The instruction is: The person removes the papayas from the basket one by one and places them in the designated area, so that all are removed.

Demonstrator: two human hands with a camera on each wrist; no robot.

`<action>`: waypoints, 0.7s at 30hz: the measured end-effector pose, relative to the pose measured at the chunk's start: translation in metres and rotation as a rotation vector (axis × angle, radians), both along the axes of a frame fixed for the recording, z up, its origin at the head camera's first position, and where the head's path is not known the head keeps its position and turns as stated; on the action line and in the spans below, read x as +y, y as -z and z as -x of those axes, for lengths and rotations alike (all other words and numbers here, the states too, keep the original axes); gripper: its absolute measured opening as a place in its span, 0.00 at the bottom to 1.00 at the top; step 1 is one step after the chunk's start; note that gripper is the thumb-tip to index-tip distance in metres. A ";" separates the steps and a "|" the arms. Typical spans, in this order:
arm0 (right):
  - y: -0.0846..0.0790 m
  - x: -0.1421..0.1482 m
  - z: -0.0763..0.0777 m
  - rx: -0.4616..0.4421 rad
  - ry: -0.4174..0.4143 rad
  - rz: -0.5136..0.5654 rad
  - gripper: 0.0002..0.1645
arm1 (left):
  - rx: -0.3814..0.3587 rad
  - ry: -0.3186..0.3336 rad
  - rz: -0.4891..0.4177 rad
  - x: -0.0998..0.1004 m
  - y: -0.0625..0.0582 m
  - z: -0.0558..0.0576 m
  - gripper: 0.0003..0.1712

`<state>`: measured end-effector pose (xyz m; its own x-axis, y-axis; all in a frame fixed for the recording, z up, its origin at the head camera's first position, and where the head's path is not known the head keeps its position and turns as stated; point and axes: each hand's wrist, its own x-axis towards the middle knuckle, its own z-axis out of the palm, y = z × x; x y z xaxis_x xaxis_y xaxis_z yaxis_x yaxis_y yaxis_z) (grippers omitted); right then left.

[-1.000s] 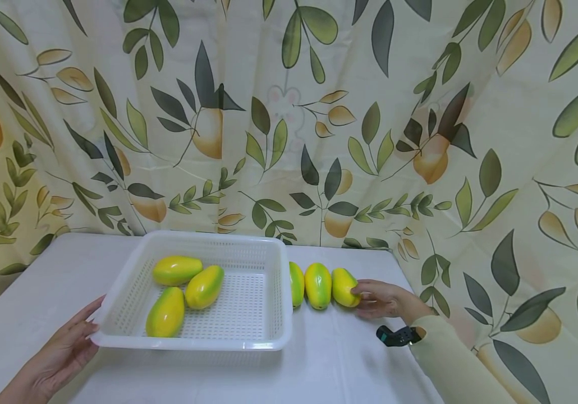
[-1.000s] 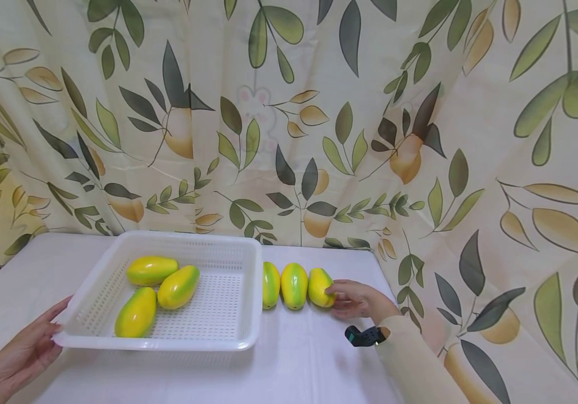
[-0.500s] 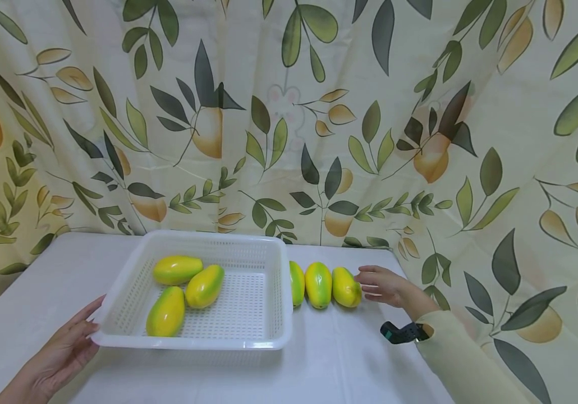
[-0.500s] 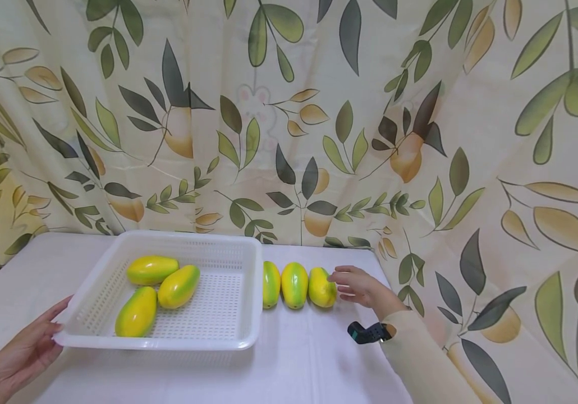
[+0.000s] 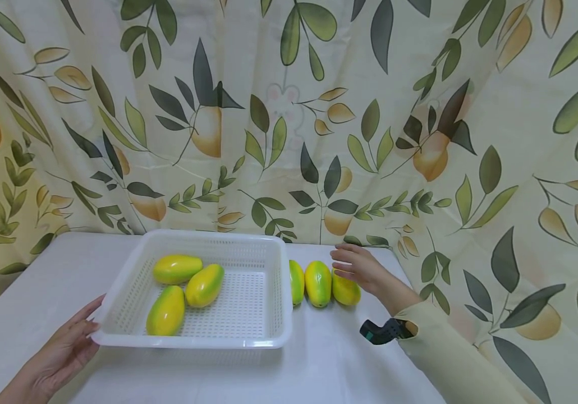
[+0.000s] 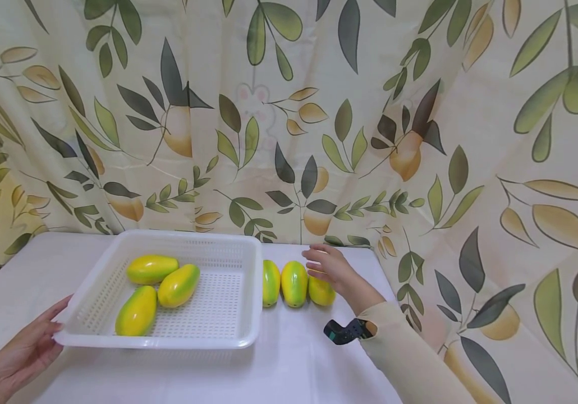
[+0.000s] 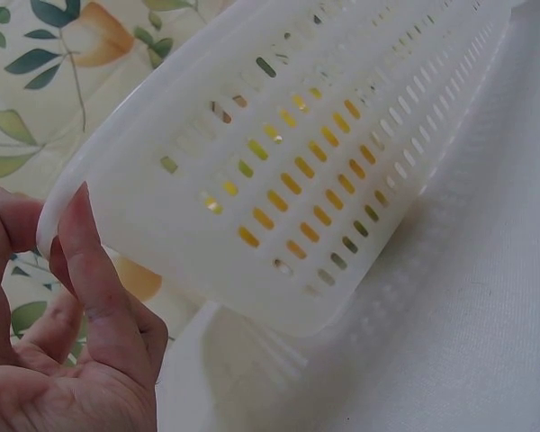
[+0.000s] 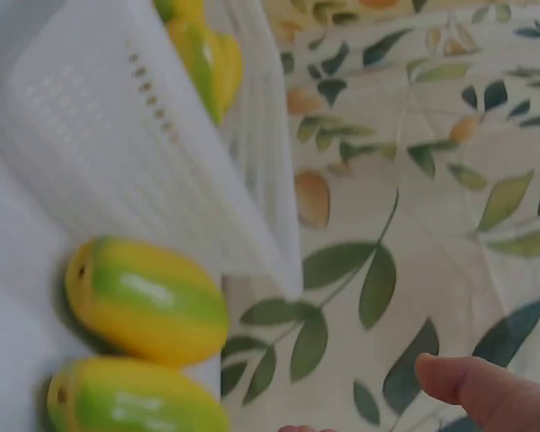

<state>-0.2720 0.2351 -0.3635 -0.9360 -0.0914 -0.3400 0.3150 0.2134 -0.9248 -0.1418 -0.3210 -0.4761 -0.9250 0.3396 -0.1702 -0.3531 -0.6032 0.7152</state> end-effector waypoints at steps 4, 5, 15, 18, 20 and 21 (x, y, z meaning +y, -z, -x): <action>-0.008 -0.024 -0.002 0.040 -0.039 0.053 0.35 | 0.005 0.014 -0.008 0.000 0.001 0.000 0.32; -0.009 -0.030 -0.003 0.046 -0.045 0.064 0.35 | 0.003 0.014 -0.008 -0.001 0.001 0.000 0.32; -0.016 -0.096 -0.007 0.025 -0.077 0.104 0.36 | -0.015 -0.014 0.018 0.000 0.001 0.000 0.32; -0.015 -0.114 -0.007 0.019 -0.085 0.123 0.38 | -0.012 -0.008 0.007 0.000 0.001 0.000 0.32; -0.012 -0.124 -0.007 0.016 -0.093 0.139 0.37 | -0.006 -0.002 -0.001 0.000 0.001 0.000 0.32; -0.011 -0.130 -0.007 0.013 -0.098 0.141 0.36 | -0.005 0.000 -0.001 0.000 0.001 -0.001 0.32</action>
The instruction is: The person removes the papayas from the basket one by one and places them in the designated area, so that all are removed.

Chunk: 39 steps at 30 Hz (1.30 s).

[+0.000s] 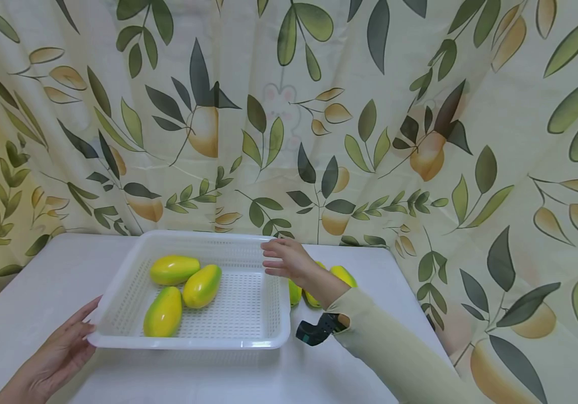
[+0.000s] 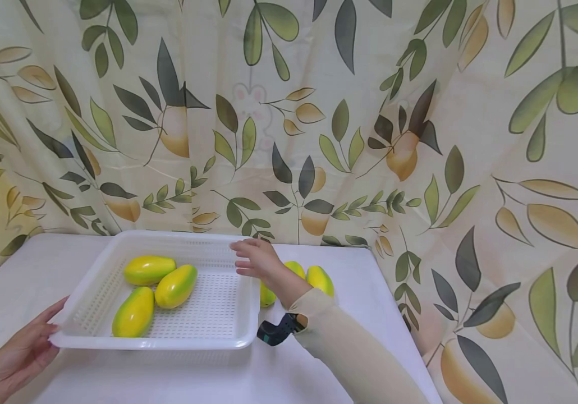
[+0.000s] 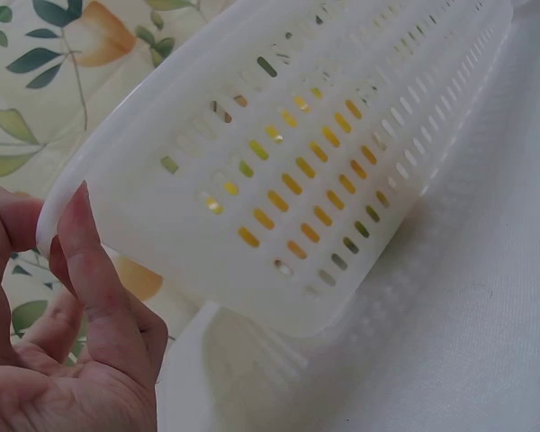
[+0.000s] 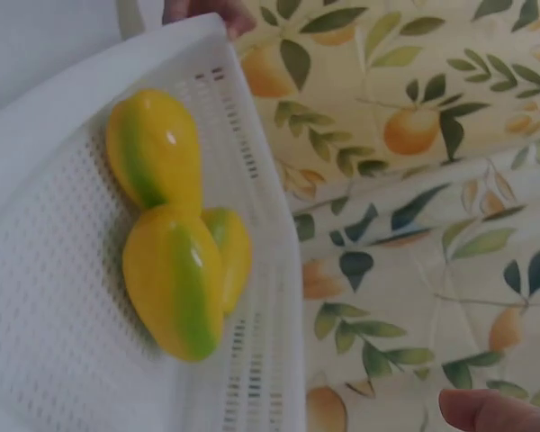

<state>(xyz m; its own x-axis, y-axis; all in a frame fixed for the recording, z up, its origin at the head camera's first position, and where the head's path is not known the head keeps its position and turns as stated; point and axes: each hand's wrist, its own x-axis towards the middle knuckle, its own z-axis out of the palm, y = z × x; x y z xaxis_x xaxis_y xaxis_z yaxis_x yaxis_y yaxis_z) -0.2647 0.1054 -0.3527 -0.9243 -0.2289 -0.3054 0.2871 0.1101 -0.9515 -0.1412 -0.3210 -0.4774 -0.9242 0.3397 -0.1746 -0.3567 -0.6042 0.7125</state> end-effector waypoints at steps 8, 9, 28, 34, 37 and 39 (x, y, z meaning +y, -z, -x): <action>0.015 -0.036 -0.003 -0.023 -0.055 -0.018 0.36 | 0.001 0.018 -0.004 -0.003 0.000 -0.001 0.32; 0.017 -0.039 -0.003 -0.025 -0.058 -0.021 0.36 | 0.001 0.021 -0.009 -0.003 0.000 -0.001 0.32; 0.053 -0.088 0.004 -0.181 0.007 -0.023 0.43 | 0.010 0.021 -0.006 -0.002 0.002 0.001 0.32; 0.061 -0.096 0.004 -0.201 0.001 -0.027 0.45 | 0.004 0.024 -0.023 -0.001 0.002 0.001 0.32; 0.062 -0.099 0.006 -0.200 0.007 -0.034 0.45 | 0.010 0.028 -0.031 -0.002 0.003 0.002 0.32; 0.064 -0.100 0.008 -0.204 0.011 -0.041 0.45 | 0.014 0.031 -0.026 -0.002 0.003 0.002 0.32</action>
